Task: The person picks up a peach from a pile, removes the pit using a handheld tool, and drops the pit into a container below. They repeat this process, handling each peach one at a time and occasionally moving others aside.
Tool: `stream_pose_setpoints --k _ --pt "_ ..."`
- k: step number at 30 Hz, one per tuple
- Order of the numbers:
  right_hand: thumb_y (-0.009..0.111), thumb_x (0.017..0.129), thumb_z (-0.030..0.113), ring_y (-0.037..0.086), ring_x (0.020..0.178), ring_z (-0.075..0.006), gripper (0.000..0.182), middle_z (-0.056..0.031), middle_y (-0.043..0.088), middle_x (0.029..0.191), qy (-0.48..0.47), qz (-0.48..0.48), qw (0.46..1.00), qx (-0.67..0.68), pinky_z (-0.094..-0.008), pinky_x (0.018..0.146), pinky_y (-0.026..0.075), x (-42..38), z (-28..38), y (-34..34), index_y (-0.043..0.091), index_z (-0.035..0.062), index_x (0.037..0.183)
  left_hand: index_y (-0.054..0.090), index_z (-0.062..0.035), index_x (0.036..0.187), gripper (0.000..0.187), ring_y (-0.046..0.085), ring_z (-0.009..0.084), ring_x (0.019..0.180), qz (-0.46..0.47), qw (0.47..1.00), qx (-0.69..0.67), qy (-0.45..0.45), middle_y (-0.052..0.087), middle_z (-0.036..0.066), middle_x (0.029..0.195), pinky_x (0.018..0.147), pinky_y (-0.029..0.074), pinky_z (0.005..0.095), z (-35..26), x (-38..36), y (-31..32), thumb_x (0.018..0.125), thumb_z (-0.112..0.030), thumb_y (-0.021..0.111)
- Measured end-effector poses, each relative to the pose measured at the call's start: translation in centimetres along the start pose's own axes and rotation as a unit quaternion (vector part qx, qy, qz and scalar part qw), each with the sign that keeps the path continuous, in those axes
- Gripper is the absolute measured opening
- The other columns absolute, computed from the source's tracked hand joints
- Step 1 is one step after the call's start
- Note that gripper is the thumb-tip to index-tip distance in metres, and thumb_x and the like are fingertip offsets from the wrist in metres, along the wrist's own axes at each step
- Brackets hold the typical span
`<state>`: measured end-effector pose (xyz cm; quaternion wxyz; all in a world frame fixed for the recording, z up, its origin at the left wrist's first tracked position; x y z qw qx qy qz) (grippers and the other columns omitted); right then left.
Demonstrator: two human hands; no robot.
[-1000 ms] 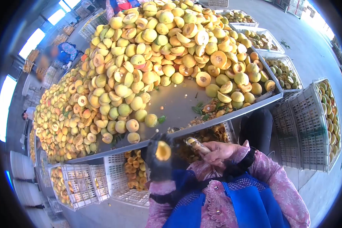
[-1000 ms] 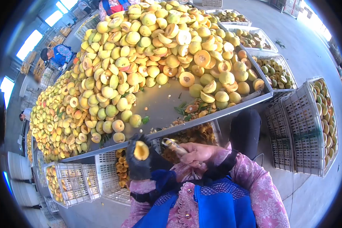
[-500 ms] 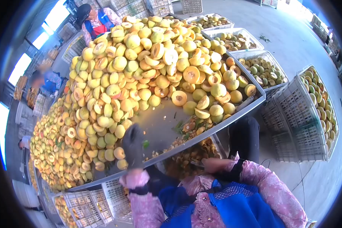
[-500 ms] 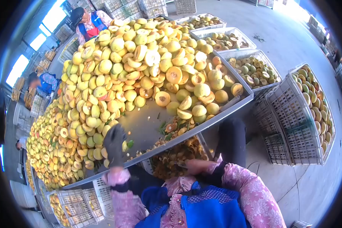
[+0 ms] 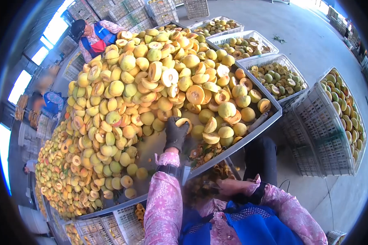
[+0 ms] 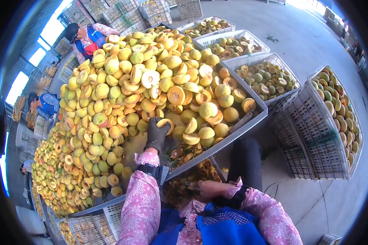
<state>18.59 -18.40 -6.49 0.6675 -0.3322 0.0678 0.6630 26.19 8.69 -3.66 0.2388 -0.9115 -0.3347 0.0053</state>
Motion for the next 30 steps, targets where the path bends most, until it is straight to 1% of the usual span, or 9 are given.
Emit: stream_pose_setpoints --k 2,4,7,10,11,12,14,28,30 --pt "0.052 0.085 0.023 0.061 0.071 -0.0405 0.031 -0.0239 0.060 0.075 -0.010 -0.003 1.000 -0.001 -0.0442 0.063 0.048 -1.5 2.5 -1.1 0.044 -0.0026 0.100 0.053 -0.0015 0.102 0.034 0.061 0.0208 0.079 -0.003 0.998 -0.043 -0.041 0.062 0.009 0.087 0.067 0.050 0.0327 0.1 -1.4 -1.2 0.074 -0.014 0.069" --pt "0.054 0.084 0.022 0.061 0.070 -0.0394 0.029 -0.0224 0.060 0.074 -0.015 -0.004 1.000 -0.005 -0.0427 0.062 0.048 -2.8 4.2 -2.8 0.045 -0.0019 0.098 0.055 -0.0034 0.102 0.028 0.061 0.0178 0.080 0.070 0.876 -0.401 -0.258 0.062 0.007 0.090 0.064 0.051 0.0300 0.9 -3.1 -2.3 0.078 -0.014 0.064" --pt "0.056 0.082 0.021 0.059 0.075 -0.0389 0.029 -0.0231 0.058 0.078 -0.088 -0.074 0.991 0.070 -0.0429 0.066 0.046 -3.2 5.4 -4.0 0.045 -0.0014 0.098 0.053 -0.0021 0.107 0.027 0.059 0.0217 0.087 0.042 0.684 -0.658 -0.313 0.059 0.012 0.100 0.069 0.053 0.0303 -1.4 -6.9 -5.1 0.084 -0.017 0.054" --pt "0.056 0.083 0.021 0.058 0.076 -0.0403 0.030 -0.0244 0.057 0.077 -0.105 -0.101 0.988 0.057 -0.0437 0.067 0.046 -3.9 8.5 -5.3 0.044 -0.0021 0.097 0.052 0.0009 0.112 0.030 0.061 0.0252 0.084 0.011 0.630 -0.695 -0.346 0.062 0.013 0.093 0.070 0.054 0.0332 -8.4 -11.2 -7.1 0.086 -0.013 0.054" --pt "0.056 0.083 0.020 0.058 0.076 -0.0417 0.031 -0.0256 0.057 0.077 -0.121 -0.106 0.985 0.055 -0.0449 0.067 0.046 -4.0 9.5 -5.4 0.042 -0.0028 0.099 0.048 0.0030 0.117 0.034 0.061 0.0289 0.091 0.077 0.862 -0.485 -0.128 0.060 0.018 0.100 0.076 0.053 0.0391 -6.6 -12.6 -7.4 0.089 -0.017 0.049" --pt "0.056 0.083 0.020 0.058 0.076 -0.0417 0.031 -0.0256 0.057 0.077 -0.124 -0.100 0.986 0.052 -0.0449 0.067 0.046 -3.9 10.1 -5.3 0.042 -0.0028 0.099 0.048 0.0030 0.117 0.034 0.061 0.0289 0.091 0.070 0.862 -0.485 -0.127 0.060 0.018 0.100 0.076 0.053 0.0391 -7.1 -13.1 -8.0 0.089 -0.017 0.049" --pt "0.056 0.083 0.016 0.057 0.076 -0.0437 0.030 -0.0269 0.056 0.077 -0.172 -0.131 0.976 0.040 -0.0461 0.065 0.045 -3.9 11.2 -5.1 0.039 -0.0039 0.097 0.047 0.0044 0.117 0.035 0.059 0.0299 0.096 0.056 0.665 -0.685 -0.291 0.057 0.020 0.107 0.080 0.052 0.0426 -8.8 -14.4 -8.7 0.092 -0.019 0.042" --pt "0.057 0.081 0.014 0.057 0.065 -0.0453 0.031 -0.0279 0.055 0.066 -0.169 -0.226 0.958 -0.057 -0.0499 0.056 0.044 -2.3 12.7 -1.8 0.037 -0.0047 0.096 0.046 -0.0012 0.124 0.045 0.054 0.0265 0.100 -0.004 0.689 -0.675 -0.263 0.056 0.013 0.113 0.089 0.045 0.0388 -4.9 -18.9 -6.8 0.094 -0.034 0.036" --pt "0.056 0.081 0.013 0.057 0.065 -0.0452 0.031 -0.0279 0.055 0.066 -0.158 -0.228 0.958 -0.073 -0.0504 0.055 0.044 -2.0 12.4 -1.5 0.036 -0.0051 0.096 0.047 -0.0021 0.123 0.044 0.056 0.0253 0.095 0.012 0.893 -0.437 -0.106 0.056 0.012 0.111 0.087 0.046 0.0373 -4.5 -19.1 -6.8 0.094 -0.034 0.037"
Point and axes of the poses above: each hand's wrist, its own x-axis towards the middle knuckle, its own y-axis out of the palm, z = x × y, the point moved 2 cm from there along x, towards the middle knuckle
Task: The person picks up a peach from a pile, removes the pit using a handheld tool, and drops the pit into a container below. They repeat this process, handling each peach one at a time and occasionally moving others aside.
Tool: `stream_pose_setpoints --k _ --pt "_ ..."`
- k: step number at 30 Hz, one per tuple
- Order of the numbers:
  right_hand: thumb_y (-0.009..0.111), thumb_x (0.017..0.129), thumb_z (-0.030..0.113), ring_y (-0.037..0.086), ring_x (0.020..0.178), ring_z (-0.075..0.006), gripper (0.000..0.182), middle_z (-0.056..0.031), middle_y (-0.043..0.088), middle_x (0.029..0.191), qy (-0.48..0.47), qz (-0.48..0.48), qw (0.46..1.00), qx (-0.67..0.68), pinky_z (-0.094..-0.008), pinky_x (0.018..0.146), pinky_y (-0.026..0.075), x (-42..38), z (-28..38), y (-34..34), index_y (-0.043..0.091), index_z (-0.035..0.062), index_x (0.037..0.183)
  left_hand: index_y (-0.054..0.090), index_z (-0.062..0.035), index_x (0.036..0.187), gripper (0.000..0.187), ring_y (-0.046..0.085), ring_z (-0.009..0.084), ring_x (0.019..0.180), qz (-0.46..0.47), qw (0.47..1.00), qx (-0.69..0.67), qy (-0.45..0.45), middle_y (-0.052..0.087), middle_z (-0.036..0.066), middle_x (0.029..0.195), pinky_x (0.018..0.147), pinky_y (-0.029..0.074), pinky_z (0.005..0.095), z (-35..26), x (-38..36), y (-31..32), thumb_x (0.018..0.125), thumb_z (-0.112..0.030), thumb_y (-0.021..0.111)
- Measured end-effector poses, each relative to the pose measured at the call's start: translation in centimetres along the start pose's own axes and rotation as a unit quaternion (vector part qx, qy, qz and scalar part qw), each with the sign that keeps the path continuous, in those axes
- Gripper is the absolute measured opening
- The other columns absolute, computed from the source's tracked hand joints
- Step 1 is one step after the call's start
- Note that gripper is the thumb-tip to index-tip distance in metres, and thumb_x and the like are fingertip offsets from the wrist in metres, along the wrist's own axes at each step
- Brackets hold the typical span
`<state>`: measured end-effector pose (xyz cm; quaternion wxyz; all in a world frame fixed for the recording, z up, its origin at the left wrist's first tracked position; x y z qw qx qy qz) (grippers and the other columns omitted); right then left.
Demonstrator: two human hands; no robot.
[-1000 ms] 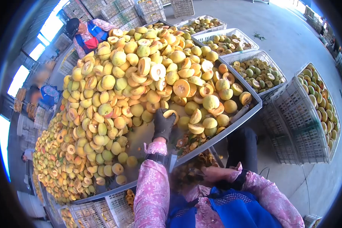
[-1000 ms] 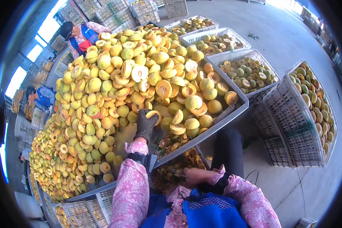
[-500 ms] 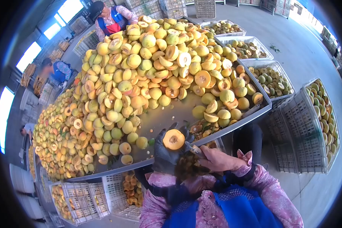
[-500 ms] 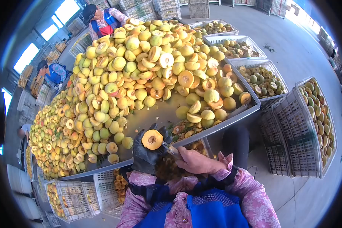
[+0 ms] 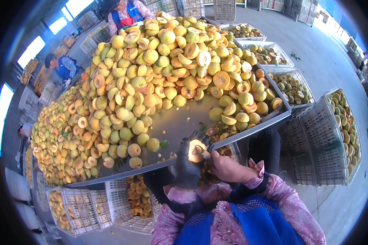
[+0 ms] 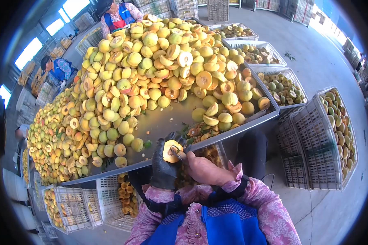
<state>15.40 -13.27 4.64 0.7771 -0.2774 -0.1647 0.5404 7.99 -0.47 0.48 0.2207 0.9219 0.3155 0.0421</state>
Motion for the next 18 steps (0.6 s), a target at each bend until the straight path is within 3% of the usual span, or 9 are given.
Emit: stream_pose_setpoints --k 4,6,9,10,12,18 --pt "0.053 0.081 0.009 0.057 0.063 -0.0438 0.026 -0.0268 0.055 0.064 -0.006 0.021 1.000 0.006 -0.0481 0.053 0.045 0.1 -0.2 0.5 0.035 -0.0061 0.093 0.047 -0.0019 0.121 0.037 0.057 0.0220 0.095 -0.057 0.998 -0.006 -0.021 0.057 0.011 0.109 0.085 0.047 0.0346 0.0 -0.4 0.6 0.094 -0.026 0.040" --pt "0.052 0.080 0.007 0.058 0.064 -0.0424 0.023 -0.0262 0.055 0.064 -0.013 0.037 0.999 0.019 -0.0462 0.053 0.046 0.2 -0.3 0.4 0.036 -0.0062 0.090 0.047 -0.0009 0.121 0.033 0.057 0.0185 0.096 -0.015 0.988 0.148 0.045 0.057 0.011 0.109 0.084 0.048 0.0319 -1.2 -0.9 1.4 0.090 -0.014 0.047" --pt "0.052 0.080 0.007 0.059 0.066 -0.0416 0.022 -0.0260 0.056 0.066 -0.019 0.073 0.997 0.009 -0.0454 0.053 0.046 0.3 -0.9 0.5 0.036 -0.0059 0.090 0.050 -0.0003 0.118 0.035 0.057 0.0172 0.097 -0.002 0.969 0.230 0.085 0.059 0.011 0.106 0.084 0.047 0.0312 -0.5 -0.9 0.7 0.083 -0.003 0.053" --pt "0.052 0.080 0.007 0.059 0.068 -0.0418 0.024 -0.0259 0.057 0.068 -0.005 0.100 0.995 0.001 -0.0455 0.056 0.047 0.3 -1.2 0.6 0.036 -0.0065 0.092 0.050 -0.0003 0.118 0.035 0.057 0.0172 0.097 -0.002 0.969 0.231 0.082 0.059 0.011 0.106 0.084 0.047 0.0312 -0.9 -1.0 0.4 0.083 -0.003 0.053" --pt "0.053 0.080 0.008 0.059 0.071 -0.0420 0.025 -0.0257 0.058 0.070 0.010 0.128 0.992 -0.005 -0.0457 0.059 0.047 0.4 -1.5 0.5 0.037 -0.0071 0.093 0.055 -0.0005 0.113 0.034 0.059 0.0188 0.093 0.066 0.925 0.357 0.113 0.061 0.011 0.101 0.083 0.047 0.0320 -1.9 -1.1 0.4 0.079 -0.001 0.056" --pt "0.051 0.081 0.012 0.058 0.080 -0.0437 0.027 -0.0280 0.058 0.077 0.052 0.204 0.977 0.040 -0.0462 0.069 0.047 0.6 -1.6 0.4 0.040 -0.0072 0.096 0.057 -0.0003 0.109 0.030 0.061 0.0214 0.089 0.025 0.927 0.359 0.109 0.063 0.013 0.098 0.080 0.049 0.0338 -0.9 -1.3 -0.3 0.079 -0.006 0.056"
Point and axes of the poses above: each hand's wrist, its own x-axis towards the middle knuckle, its own y-axis out of the palm, z = x × y, the point moved 2 cm from there along x, towards the middle knuckle
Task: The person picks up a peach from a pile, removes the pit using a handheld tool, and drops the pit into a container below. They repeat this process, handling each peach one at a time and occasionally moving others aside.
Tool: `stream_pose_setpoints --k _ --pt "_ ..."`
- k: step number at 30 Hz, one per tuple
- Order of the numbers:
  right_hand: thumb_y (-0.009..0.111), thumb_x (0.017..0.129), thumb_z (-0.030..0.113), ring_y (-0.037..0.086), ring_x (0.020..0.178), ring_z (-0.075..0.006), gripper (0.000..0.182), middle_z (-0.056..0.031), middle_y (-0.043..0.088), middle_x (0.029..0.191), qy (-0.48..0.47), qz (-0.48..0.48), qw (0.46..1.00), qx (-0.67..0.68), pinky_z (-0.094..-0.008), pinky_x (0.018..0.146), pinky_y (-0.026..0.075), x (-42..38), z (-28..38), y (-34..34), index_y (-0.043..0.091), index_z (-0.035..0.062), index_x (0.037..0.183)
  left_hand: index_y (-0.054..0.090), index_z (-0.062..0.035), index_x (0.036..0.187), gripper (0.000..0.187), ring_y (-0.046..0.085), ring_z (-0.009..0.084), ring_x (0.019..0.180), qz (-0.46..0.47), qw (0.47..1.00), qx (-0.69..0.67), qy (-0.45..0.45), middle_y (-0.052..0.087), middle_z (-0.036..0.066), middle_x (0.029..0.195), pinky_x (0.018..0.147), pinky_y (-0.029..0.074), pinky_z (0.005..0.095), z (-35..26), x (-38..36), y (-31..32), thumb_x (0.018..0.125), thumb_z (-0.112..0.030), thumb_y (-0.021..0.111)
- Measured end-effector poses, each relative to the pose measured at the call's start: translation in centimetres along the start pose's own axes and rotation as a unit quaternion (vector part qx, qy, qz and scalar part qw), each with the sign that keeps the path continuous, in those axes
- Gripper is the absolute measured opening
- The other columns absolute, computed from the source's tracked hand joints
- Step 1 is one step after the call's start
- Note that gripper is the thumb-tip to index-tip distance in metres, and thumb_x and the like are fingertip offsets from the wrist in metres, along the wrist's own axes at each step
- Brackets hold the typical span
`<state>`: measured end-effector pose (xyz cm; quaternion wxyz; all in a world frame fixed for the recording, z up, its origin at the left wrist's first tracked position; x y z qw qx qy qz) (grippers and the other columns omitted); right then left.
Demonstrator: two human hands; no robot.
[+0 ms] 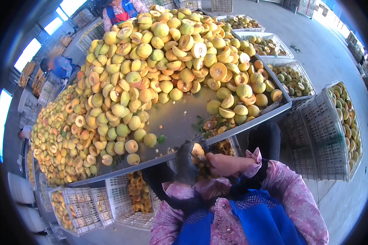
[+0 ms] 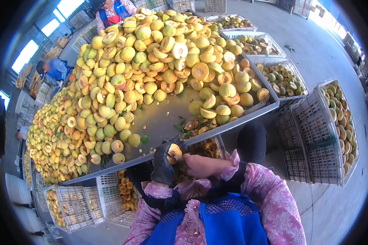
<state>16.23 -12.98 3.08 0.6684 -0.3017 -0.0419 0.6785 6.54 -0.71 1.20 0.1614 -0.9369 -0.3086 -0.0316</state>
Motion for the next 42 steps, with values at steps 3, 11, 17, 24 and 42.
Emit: stream_pose_setpoints --k 3,11,17,24,42 --pt "0.049 0.081 0.011 0.061 0.070 -0.0365 0.022 -0.0232 0.058 0.073 -0.092 -0.024 0.995 0.025 -0.0421 0.062 0.048 0.5 -0.8 0.9 0.042 -0.0057 0.094 0.056 0.0000 0.110 0.028 0.061 0.0223 0.090 -0.043 0.999 -0.002 0.021 0.062 0.014 0.099 0.080 0.049 0.0345 1.6 -0.5 0.2 0.084 -0.011 0.053" --pt "0.050 0.084 0.008 0.038 0.041 -0.0067 0.009 0.0006 0.041 0.055 0.033 0.194 0.766 0.612 -0.0215 0.035 0.031 -0.2 -0.5 2.9 0.040 0.0070 0.082 0.050 0.0031 0.117 0.039 0.060 0.0238 0.091 -0.084 0.906 -0.376 -0.175 0.060 0.014 0.106 0.081 0.051 0.0369 2.8 -1.3 0.7 0.091 -0.026 0.048" --pt "0.051 0.083 0.004 0.035 0.038 -0.0049 0.013 0.0013 0.040 0.055 0.006 0.189 0.720 0.667 -0.0180 0.033 0.027 -0.3 -0.8 3.8 0.043 0.0052 0.094 0.048 0.0023 0.119 0.040 0.059 0.0232 0.093 -0.080 0.847 -0.490 -0.191 0.058 0.015 0.107 0.080 0.052 0.0364 1.8 -2.3 0.9 0.093 -0.027 0.042" --pt "0.054 0.081 0.001 0.036 0.040 -0.0044 0.022 0.0020 0.040 0.056 -0.055 0.275 0.706 0.650 -0.0184 0.034 0.027 -0.6 -0.1 3.9 0.043 0.0067 0.100 0.047 0.0008 0.116 0.034 0.058 0.0218 0.094 -0.252 0.763 -0.580 -0.131 0.056 0.014 0.112 0.084 0.050 0.0337 -1.2 -1.8 -4.1 0.084 -0.004 0.056" --pt "0.047 0.083 0.013 0.059 0.097 -0.0364 0.038 -0.0258 0.059 0.102 0.179 0.116 0.976 -0.043 -0.0423 0.077 0.048 0.7 -9.9 4.0 0.048 -0.0041 0.117 0.061 -0.0026 0.085 0.033 0.054 0.0101 0.052 -0.018 0.959 -0.082 -0.272 0.056 0.004 0.058 0.049 0.044 0.0252 -2.8 8.4 -0.6 0.089 -0.035 0.055"
Point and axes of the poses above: each hand's wrist, its own x-axis towards the middle knuckle, its own y-axis out of the palm, z = x × y, the point moved 2 cm from there along x, towards the middle knuckle
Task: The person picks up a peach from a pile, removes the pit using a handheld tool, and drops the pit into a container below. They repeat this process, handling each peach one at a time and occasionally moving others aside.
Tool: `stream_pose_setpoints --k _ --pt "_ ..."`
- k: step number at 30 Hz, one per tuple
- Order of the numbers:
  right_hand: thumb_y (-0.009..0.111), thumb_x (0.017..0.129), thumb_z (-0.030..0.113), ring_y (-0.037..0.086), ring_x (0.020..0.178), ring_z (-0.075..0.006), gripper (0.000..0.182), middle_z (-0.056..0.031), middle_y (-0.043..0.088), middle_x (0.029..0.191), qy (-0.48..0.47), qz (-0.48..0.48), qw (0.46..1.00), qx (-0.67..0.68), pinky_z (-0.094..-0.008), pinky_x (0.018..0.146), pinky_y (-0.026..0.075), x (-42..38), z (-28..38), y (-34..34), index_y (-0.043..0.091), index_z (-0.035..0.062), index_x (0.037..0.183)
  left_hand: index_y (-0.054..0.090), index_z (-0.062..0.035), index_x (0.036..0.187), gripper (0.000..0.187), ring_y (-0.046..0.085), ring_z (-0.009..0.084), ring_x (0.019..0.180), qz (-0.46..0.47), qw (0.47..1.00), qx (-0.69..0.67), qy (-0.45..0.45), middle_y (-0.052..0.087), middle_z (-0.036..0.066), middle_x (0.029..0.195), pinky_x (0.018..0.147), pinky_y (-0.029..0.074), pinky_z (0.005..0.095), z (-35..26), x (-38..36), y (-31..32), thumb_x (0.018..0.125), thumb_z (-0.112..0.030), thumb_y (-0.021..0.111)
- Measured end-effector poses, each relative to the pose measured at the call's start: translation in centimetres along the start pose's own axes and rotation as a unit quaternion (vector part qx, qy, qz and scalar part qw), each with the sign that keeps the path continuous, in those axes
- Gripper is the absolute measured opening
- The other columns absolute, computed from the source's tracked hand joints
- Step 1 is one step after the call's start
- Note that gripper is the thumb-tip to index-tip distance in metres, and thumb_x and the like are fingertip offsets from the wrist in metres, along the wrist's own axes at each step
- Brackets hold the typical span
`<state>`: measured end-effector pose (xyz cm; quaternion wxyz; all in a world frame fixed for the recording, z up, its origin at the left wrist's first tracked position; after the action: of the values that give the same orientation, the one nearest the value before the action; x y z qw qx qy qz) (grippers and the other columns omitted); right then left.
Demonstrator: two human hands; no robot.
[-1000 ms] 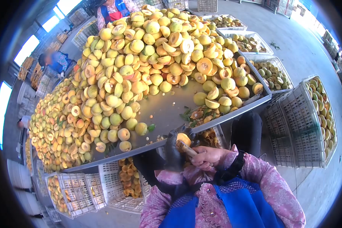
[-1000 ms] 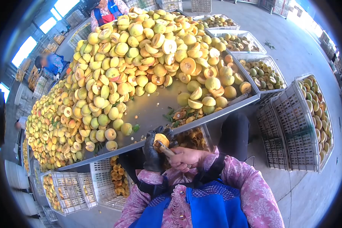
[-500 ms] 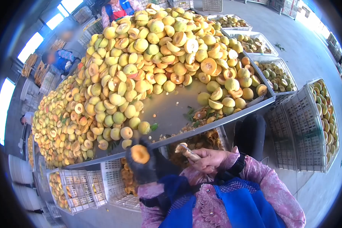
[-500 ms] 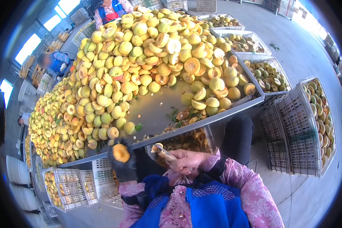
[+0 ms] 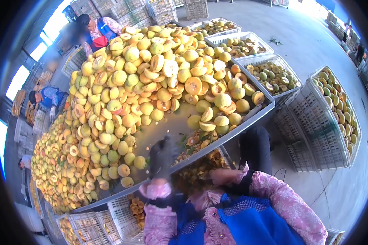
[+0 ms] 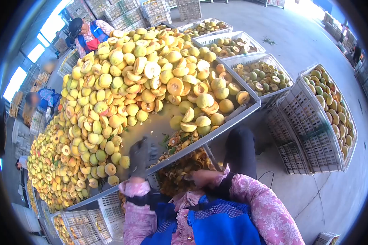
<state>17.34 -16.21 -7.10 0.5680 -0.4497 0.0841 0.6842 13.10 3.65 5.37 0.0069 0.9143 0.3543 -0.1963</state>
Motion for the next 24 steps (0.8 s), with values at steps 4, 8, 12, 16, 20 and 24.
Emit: stream_pose_setpoints --k 4,8,12,16,20,24 --pt "0.047 0.083 0.013 0.060 0.093 -0.0366 0.038 -0.0259 0.059 0.102 0.016 -0.053 0.996 0.073 -0.0429 0.074 0.049 -2.2 -0.8 -0.5 0.047 -0.0044 0.117 0.061 0.0029 0.085 0.047 0.065 0.0336 0.076 0.057 0.906 0.403 0.114 0.065 0.020 0.073 0.068 0.049 0.0407 0.4 6.7 9.4 0.082 -0.044 0.055" --pt "0.047 0.086 0.019 0.060 0.093 -0.0356 0.038 -0.0230 0.061 0.101 0.021 -0.129 0.986 0.106 -0.0413 0.075 0.049 -2.8 -2.1 -0.4 0.051 -0.0032 0.116 0.062 0.0032 0.089 0.044 0.060 0.0407 0.088 0.031 0.906 0.409 0.104 0.064 0.025 0.085 0.078 0.047 0.0438 1.0 7.0 12.8 0.077 -0.039 0.060" --pt "0.046 0.088 0.026 0.061 0.091 -0.0348 0.040 -0.0212 0.063 0.096 0.069 -0.042 0.990 0.112 -0.0412 0.077 0.048 -3.1 -1.8 -0.5 0.051 -0.0015 0.117 0.060 0.0049 0.102 0.048 0.063 0.0325 0.091 0.099 0.963 0.224 0.110 0.063 0.025 0.095 0.079 0.048 0.0378 3.3 8.0 11.4 0.072 -0.032 0.065" --pt "0.045 0.090 0.031 0.062 0.089 -0.0342 0.043 -0.0199 0.064 0.093 0.155 0.020 0.976 0.150 -0.0412 0.078 0.048 -2.1 -2.3 0.1 0.052 -0.0002 0.118 0.055 0.0024 0.111 0.048 0.063 0.0266 0.086 0.166 0.950 0.226 0.136 0.064 0.019 0.095 0.077 0.048 0.0355 4.2 6.2 10.6 0.073 -0.026 0.065" --pt "0.050 0.086 0.023 0.059 0.094 -0.0327 0.030 -0.0191 0.061 0.101 -0.087 -0.014 0.995 -0.042 -0.0409 0.075 0.047 1.5 -7.3 3.8 0.056 0.0008 0.105 0.053 0.0002 0.106 0.039 0.060 0.0191 0.082 0.059 0.971 0.122 0.195 0.061 0.012 0.092 0.075 0.049 0.0308 3.9 3.3 8.8 0.076 -0.022 0.064" --pt "0.052 0.085 0.021 0.059 0.081 -0.0392 0.025 -0.0226 0.060 0.083 -0.133 -0.078 0.985 0.080 -0.0450 0.070 0.045 -5.0 -1.7 -0.8 0.048 -0.0015 0.095 0.052 0.0001 0.109 0.036 0.057 0.0210 0.089 0.115 0.956 -0.265 0.044 0.056 0.012 0.101 0.082 0.049 0.0340 2.4 0.4 4.6 0.077 -0.013 0.060"
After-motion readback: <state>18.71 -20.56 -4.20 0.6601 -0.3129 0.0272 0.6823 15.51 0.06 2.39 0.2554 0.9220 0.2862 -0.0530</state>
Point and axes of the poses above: each hand's wrist, its own x-axis towards the middle knuckle, its own y-axis out of the palm, z = x × y, the point moved 2 cm from there along x, towards the middle knuckle
